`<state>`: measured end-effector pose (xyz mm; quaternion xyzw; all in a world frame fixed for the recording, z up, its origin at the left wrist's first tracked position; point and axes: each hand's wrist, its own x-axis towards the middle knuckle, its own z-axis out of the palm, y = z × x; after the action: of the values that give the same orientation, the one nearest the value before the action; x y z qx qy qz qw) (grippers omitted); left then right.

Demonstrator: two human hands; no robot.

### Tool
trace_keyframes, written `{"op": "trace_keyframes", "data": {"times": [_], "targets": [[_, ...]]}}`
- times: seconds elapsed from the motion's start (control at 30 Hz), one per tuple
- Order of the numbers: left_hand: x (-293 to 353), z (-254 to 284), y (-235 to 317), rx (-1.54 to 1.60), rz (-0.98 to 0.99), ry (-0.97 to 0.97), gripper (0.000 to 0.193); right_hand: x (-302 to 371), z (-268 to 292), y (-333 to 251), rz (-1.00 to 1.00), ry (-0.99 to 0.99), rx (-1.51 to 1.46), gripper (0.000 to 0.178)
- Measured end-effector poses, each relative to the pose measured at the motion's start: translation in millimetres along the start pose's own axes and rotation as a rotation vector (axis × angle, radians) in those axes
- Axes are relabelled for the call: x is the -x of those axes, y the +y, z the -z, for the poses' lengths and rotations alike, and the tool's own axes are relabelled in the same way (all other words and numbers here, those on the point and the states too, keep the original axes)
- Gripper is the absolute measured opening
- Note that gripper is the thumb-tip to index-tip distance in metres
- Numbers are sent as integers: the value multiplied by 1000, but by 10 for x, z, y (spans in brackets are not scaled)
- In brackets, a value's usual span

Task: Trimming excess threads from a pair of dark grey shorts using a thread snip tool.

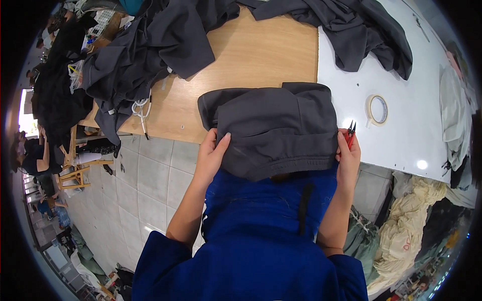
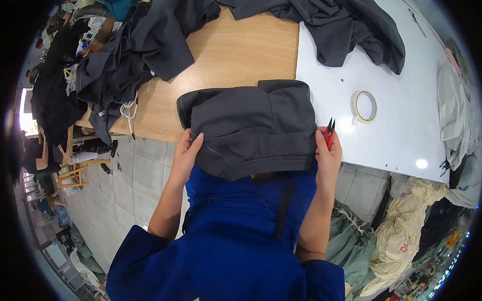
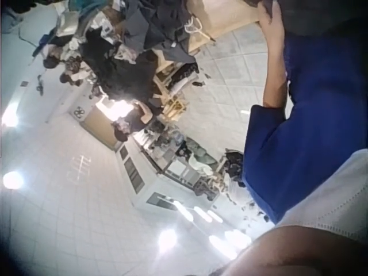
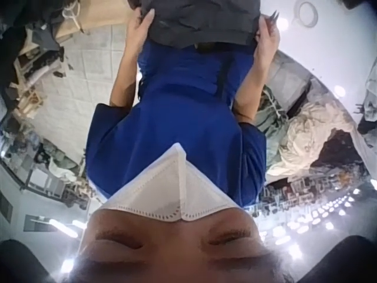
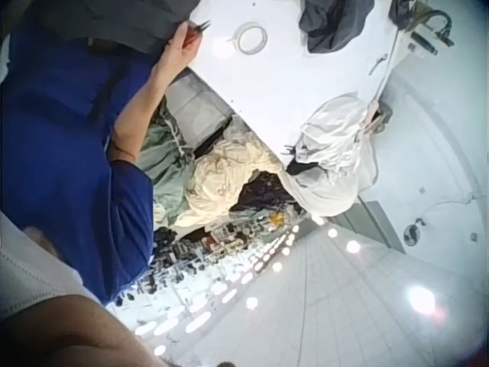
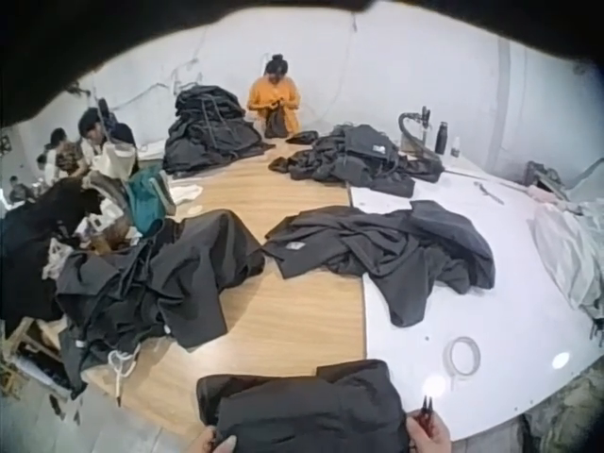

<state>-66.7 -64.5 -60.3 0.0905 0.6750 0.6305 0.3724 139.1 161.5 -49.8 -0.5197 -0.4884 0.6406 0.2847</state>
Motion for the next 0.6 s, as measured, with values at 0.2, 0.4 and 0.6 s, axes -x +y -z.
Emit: {"op": "trace_keyframes", "data": {"times": [0.2, 0.4, 0.6], "targets": [[92, -129, 328, 479, 64, -98, 36, -13, 29, 55, 43, -25, 0, 16], [59, -414, 582, 655, 110, -373, 39, 118, -117, 31, 254, 164, -18, 16], [49, -628, 544, 638, 109, -488, 41, 570, -358, -223, 347, -285, -138, 22]]}}
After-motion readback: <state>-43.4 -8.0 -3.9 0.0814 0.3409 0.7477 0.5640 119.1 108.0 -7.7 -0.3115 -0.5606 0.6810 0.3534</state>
